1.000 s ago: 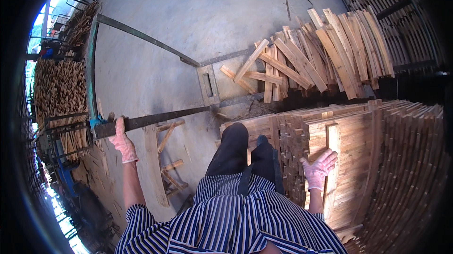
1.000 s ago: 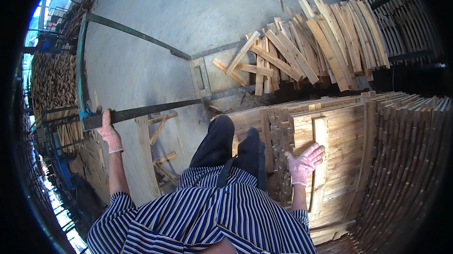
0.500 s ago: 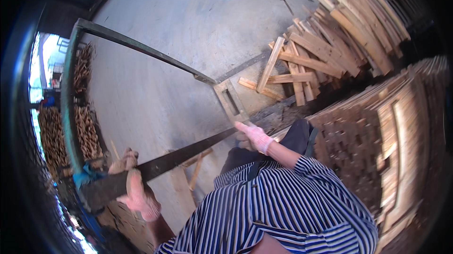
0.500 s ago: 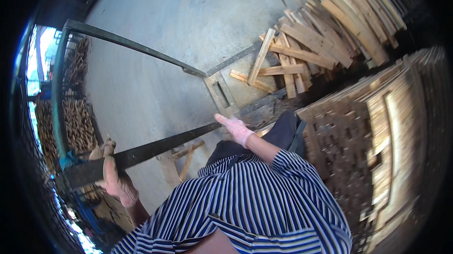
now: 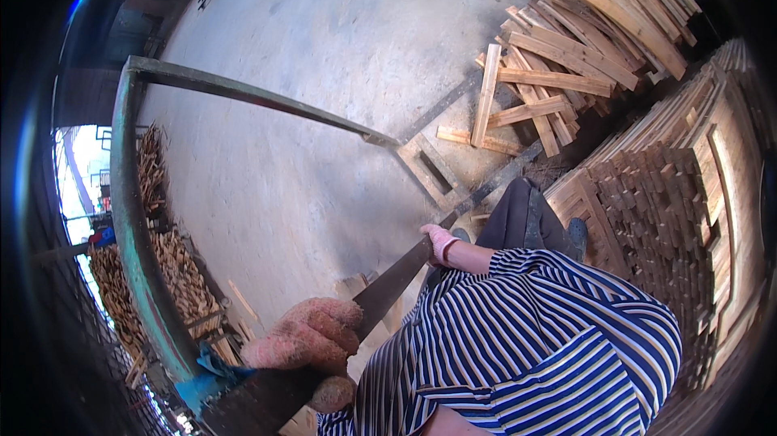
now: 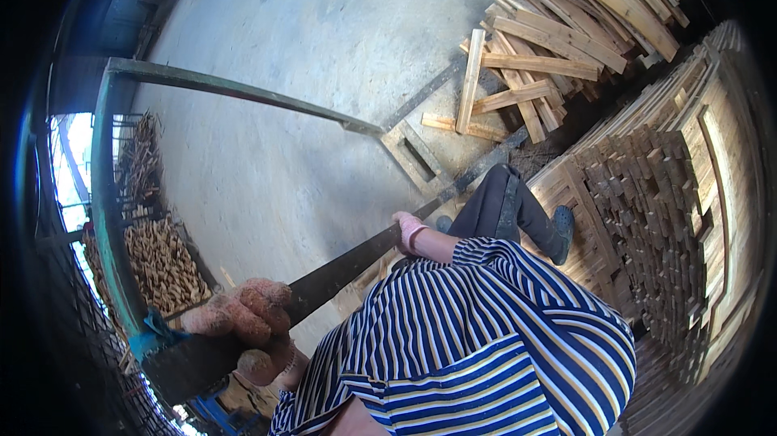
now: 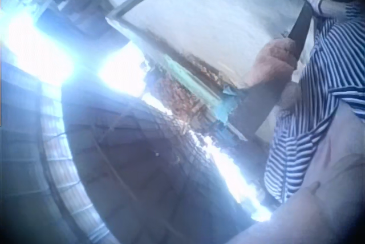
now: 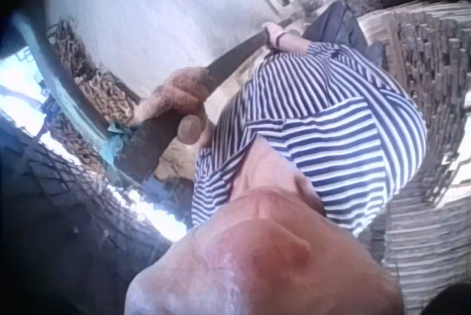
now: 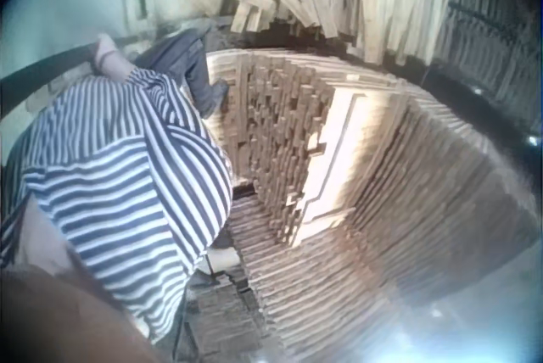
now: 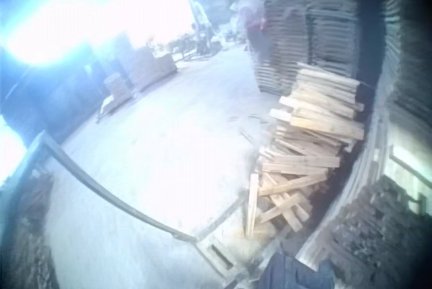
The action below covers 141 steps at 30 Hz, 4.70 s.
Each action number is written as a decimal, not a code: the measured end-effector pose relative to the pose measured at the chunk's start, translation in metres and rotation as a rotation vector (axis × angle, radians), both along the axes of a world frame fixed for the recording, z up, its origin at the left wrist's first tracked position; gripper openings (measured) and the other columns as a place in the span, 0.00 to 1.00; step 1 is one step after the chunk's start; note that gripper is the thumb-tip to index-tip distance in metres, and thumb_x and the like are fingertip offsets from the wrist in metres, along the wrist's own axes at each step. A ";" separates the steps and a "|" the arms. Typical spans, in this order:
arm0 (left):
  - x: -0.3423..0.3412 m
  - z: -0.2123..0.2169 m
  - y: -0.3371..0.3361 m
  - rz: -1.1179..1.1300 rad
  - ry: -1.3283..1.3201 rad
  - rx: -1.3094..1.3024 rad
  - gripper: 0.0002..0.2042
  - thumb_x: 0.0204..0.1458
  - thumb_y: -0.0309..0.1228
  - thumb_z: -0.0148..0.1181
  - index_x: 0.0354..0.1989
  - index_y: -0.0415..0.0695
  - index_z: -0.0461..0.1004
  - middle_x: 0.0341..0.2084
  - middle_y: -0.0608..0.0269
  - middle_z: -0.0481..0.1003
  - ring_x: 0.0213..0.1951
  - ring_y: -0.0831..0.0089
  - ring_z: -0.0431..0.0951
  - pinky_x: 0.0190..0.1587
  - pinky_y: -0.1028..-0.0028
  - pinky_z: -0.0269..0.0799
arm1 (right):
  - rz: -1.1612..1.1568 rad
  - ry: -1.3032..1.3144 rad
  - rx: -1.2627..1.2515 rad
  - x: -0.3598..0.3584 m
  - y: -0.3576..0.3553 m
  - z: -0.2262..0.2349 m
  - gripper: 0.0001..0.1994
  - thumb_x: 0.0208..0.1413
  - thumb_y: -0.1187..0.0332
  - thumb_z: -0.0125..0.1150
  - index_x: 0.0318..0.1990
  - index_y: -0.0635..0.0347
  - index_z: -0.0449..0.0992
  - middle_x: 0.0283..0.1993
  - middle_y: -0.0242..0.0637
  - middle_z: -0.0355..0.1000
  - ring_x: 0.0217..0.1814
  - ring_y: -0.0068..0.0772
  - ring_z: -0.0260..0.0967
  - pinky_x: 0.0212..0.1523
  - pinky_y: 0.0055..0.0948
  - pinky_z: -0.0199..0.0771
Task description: The person repeatedly picks up small wooden planks from a pile on the floor and stacks them onto a metal rack. The person wears pink gloves and a striped shirt while performing the task in a workshop environment.
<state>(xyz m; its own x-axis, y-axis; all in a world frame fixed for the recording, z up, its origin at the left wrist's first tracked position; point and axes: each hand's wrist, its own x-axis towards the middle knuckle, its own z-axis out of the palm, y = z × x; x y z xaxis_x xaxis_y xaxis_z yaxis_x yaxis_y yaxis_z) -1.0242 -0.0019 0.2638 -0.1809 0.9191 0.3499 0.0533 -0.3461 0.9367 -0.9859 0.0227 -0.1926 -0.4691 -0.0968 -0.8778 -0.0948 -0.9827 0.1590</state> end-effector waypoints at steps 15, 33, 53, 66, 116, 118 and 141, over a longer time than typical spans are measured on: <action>-0.096 -0.049 0.086 0.059 0.051 0.165 0.16 0.54 0.29 0.63 0.45 0.41 0.64 0.20 0.68 0.66 0.15 0.79 0.62 0.21 0.73 0.66 | -0.211 -0.053 -0.146 -0.083 0.071 -0.024 0.10 0.54 0.57 0.64 0.36 0.49 0.72 0.36 0.28 0.76 0.44 0.31 0.75 0.49 0.36 0.73; -0.096 -0.095 0.072 0.258 0.054 0.193 0.19 0.60 0.41 0.48 0.26 0.36 0.72 0.26 0.54 0.77 0.26 0.63 0.72 0.40 0.63 0.73 | -0.096 -0.021 -0.107 -0.090 0.068 -0.087 0.12 0.60 0.49 0.55 0.34 0.43 0.74 0.30 0.26 0.77 0.32 0.30 0.75 0.31 0.39 0.75; -0.005 -0.364 0.048 0.777 -0.568 -1.562 0.19 0.58 0.54 0.62 0.41 0.51 0.75 0.20 0.71 0.68 0.18 0.77 0.69 0.21 0.75 0.64 | -0.230 -0.216 0.266 0.237 0.386 -0.211 0.12 0.64 0.55 0.58 0.47 0.50 0.73 0.44 0.39 0.73 0.46 0.43 0.70 0.49 0.56 0.70; -0.015 -0.753 0.419 0.044 0.462 -1.282 0.36 0.52 0.56 0.65 0.56 0.36 0.71 0.49 0.38 0.77 0.54 0.50 0.77 0.55 0.61 0.70 | 0.664 -0.505 0.952 0.303 0.488 -0.293 0.36 0.61 0.47 0.60 0.69 0.62 0.62 0.62 0.52 0.70 0.62 0.44 0.68 0.60 0.35 0.67; -0.031 -0.764 0.340 0.733 -0.975 -0.692 0.48 0.36 0.33 0.78 0.68 0.46 0.55 0.43 0.67 0.71 0.43 0.69 0.74 0.57 0.62 0.66 | 1.922 -0.714 1.752 0.083 0.413 -0.620 0.31 0.65 0.69 0.45 0.75 0.38 0.52 0.65 0.48 0.65 0.67 0.49 0.63 0.65 0.61 0.59; -0.020 -0.779 0.333 0.749 -1.048 -0.645 0.47 0.37 0.32 0.77 0.67 0.47 0.55 0.44 0.66 0.72 0.44 0.69 0.74 0.57 0.61 0.66 | 1.928 -0.448 1.329 0.081 0.437 -0.613 0.34 0.66 0.71 0.43 0.75 0.20 0.50 0.67 0.49 0.65 0.67 0.52 0.65 0.65 0.61 0.63; 0.016 -0.841 0.392 0.731 -1.054 -0.757 0.36 0.48 0.33 0.68 0.67 0.45 0.59 0.42 0.64 0.72 0.38 0.68 0.76 0.42 0.65 0.76 | 1.711 -0.168 1.635 0.023 0.519 -0.495 0.09 0.49 0.71 0.62 0.36 0.65 0.83 0.37 0.52 0.80 0.39 0.46 0.82 0.33 0.44 0.83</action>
